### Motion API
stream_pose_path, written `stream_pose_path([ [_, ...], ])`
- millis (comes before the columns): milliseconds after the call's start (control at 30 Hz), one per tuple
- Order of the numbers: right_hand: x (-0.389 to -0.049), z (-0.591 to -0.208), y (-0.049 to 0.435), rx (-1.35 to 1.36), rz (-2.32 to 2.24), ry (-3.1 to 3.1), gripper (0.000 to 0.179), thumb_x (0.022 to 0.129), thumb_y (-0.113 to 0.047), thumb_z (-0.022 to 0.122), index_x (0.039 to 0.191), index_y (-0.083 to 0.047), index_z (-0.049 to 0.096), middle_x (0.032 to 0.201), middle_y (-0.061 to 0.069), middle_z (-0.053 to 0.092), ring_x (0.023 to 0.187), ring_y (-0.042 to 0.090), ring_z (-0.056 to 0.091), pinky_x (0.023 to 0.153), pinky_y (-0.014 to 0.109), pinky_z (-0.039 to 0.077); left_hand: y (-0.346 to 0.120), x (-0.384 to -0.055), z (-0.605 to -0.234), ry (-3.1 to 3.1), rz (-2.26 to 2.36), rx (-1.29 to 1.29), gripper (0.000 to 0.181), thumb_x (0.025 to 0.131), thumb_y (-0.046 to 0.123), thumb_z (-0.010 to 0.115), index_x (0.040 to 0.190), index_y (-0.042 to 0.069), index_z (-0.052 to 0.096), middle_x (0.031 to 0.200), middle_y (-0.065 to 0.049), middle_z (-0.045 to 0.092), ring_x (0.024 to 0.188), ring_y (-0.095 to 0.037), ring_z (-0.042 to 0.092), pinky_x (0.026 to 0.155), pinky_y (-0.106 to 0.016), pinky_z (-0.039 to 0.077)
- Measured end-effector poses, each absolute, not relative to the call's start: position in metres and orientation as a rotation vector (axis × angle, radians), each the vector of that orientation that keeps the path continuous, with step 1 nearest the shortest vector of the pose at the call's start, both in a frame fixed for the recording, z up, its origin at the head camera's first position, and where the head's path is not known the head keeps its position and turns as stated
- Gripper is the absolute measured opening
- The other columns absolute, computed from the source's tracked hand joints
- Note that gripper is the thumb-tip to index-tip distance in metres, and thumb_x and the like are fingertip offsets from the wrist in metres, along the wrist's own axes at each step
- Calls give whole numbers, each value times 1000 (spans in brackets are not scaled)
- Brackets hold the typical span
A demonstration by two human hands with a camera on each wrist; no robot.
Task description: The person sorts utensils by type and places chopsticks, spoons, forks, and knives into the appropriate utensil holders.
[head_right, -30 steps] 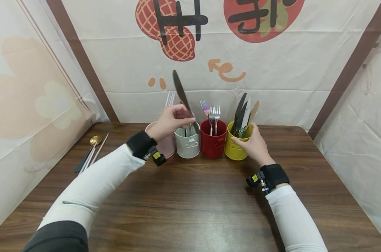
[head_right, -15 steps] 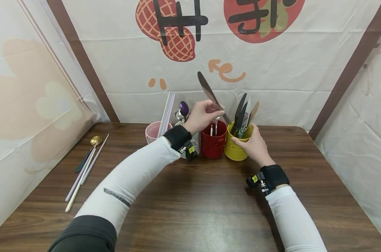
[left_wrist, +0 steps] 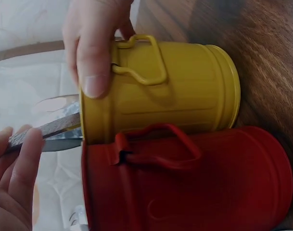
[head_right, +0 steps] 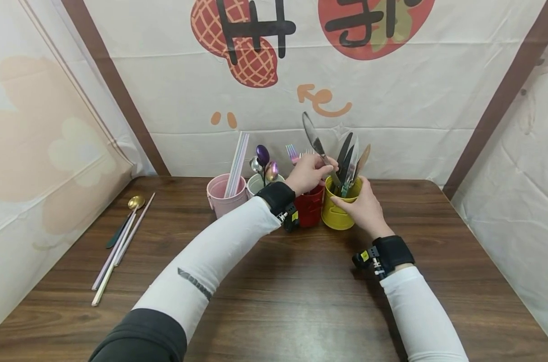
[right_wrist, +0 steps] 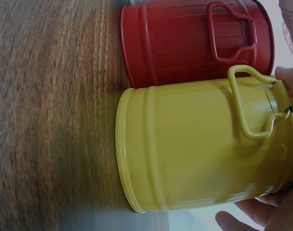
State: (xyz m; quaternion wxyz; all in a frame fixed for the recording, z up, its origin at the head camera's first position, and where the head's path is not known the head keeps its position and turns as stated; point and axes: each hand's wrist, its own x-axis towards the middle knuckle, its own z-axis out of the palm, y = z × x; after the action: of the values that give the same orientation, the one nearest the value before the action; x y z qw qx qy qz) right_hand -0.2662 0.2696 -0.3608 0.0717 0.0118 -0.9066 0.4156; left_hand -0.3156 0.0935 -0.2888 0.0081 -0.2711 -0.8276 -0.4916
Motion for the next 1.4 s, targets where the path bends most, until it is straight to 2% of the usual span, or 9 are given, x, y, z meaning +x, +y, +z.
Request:
stream_pose_path([
  [200, -266, -362, 269, 51, 1227, -2710, 94, 88, -46, 69, 149, 1, 14, 132, 29, 44, 118, 41, 47, 97, 56, 39, 101, -321, -296, -2721, -1265, -743, 17, 90, 16, 71, 101, 3, 75, 92, -6, 73, 75, -9, 62, 64, -15, 46],
  [267, -267, -363, 269, 61, 1211, -2707, 94, 88, -45, 68, 149, 2, 14, 130, 29, 45, 116, 41, 48, 95, 54, 40, 103, -321, -298, -2761, -1204, -724, 18, 88, 17, 73, 99, 3, 76, 92, -5, 73, 79, -11, 65, 66, -16, 48],
  [433, -267, -364, 269, 74, 1212, -2696, 92, 88, -44, 69, 148, 2, 16, 127, 28, 47, 113, 39, 49, 92, 52, 41, 108, -319, -301, -2773, -1077, -706, 18, 86, 19, 76, 97, 6, 77, 93, -2, 73, 85, -13, 64, 72, -17, 47],
  [500, -268, -365, 269, 78, 1214, -2692, 91, 88, -44, 69, 147, 2, 16, 127, 27, 47, 111, 38, 49, 91, 52, 42, 110, -317, -302, -2770, -1022, -680, 17, 87, 21, 75, 98, 8, 78, 93, -1, 73, 85, -12, 63, 72, -17, 46],
  [700, -269, -368, 270, 77, 1208, -2699, 93, 88, -46, 69, 148, 1, 15, 126, 27, 47, 110, 39, 49, 91, 52, 42, 113, -313, -307, -2828, -852, -604, 14, 90, 26, 71, 86, 15, 79, 84, 3, 70, 76, -12, 57, 66, -21, 45],
  [867, -267, -366, 270, 75, 1214, -2703, 95, 88, -48, 67, 149, 1, 13, 131, 29, 45, 114, 40, 48, 93, 54, 41, 116, -312, -309, -2865, -715, -508, 16, 90, 29, 70, 81, 19, 79, 85, 5, 70, 79, -10, 61, 67, -25, 49],
  [1033, -267, -365, 270, 73, 1221, -2700, 95, 88, -47, 68, 149, 0, 14, 131, 28, 45, 116, 40, 48, 94, 54, 41, 120, -317, -309, -2893, -624, -448, 21, 90, 31, 70, 74, 18, 74, 82, 5, 69, 76, -11, 62, 64, -29, 52],
  [1200, -268, -365, 270, 69, 1215, -2697, 93, 88, -46, 69, 149, 0, 15, 130, 28, 46, 115, 40, 48, 93, 53, 41, 120, -321, -311, -2886, -629, -465, 29, 88, 29, 70, 64, 15, 65, 69, 4, 60, 67, -11, 58, 55, -28, 48],
  [1400, -267, -366, 270, 71, 1220, -2687, 90, 88, -45, 69, 147, -1, 18, 128, 27, 48, 114, 40, 49, 94, 55, 40, 114, -321, -309, -2837, -680, -568, 26, 89, 32, 70, 69, 16, 67, 71, 5, 60, 69, -11, 57, 55, -25, 45],
])
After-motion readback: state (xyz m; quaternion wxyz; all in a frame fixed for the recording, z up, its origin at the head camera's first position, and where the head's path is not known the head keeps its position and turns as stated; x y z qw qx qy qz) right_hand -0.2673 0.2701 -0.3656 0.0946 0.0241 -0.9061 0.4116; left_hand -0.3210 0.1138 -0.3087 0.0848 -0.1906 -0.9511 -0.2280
